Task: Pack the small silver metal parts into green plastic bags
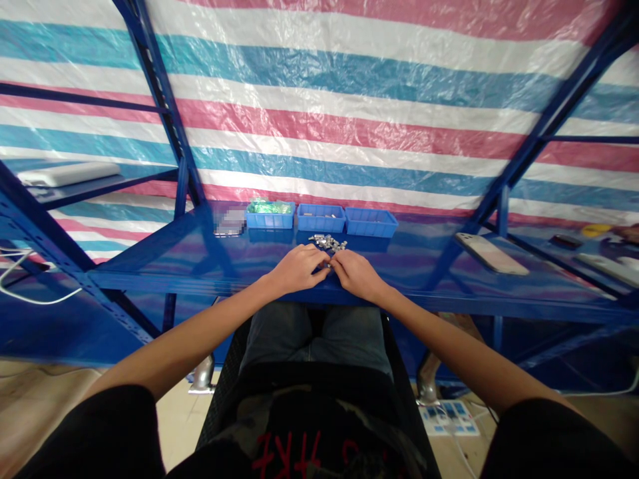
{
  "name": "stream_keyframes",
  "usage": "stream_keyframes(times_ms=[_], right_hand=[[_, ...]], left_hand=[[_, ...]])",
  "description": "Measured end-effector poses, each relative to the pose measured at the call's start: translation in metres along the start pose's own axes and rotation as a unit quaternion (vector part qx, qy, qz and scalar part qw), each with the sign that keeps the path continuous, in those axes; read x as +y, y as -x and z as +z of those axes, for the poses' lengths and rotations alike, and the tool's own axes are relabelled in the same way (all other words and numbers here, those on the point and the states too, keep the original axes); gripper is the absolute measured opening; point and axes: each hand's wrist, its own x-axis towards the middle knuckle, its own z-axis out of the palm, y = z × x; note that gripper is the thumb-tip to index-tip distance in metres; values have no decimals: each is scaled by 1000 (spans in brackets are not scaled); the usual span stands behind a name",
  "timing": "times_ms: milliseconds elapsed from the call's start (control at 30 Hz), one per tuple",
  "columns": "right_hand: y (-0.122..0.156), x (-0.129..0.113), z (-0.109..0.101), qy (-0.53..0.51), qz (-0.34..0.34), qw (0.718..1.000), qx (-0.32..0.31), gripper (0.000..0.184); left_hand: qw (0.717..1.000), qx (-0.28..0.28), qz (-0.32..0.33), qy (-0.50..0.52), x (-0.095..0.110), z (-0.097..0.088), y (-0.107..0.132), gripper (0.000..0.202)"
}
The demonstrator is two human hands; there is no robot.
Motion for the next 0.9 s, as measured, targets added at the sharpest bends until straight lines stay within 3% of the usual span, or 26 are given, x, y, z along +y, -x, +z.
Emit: stream_keyframes(times_ms=[267,467,700,900], right_hand=[[2,-1,-3,-80,25,995,47,12],[5,-5,-5,-30,-21,999,37,4],[5,-8,-6,-34,-23,998,52,7],[2,-4,-8,-114,18,992,52,10]], left_hand=[[999,11,-36,-6,1,-3,-1,17],[1000,6,-24,-7,1,-4,-2,22],[999,-12,-26,-20,1,-5,-1,27],[999,18,-38,17,2,-4,-1,20]])
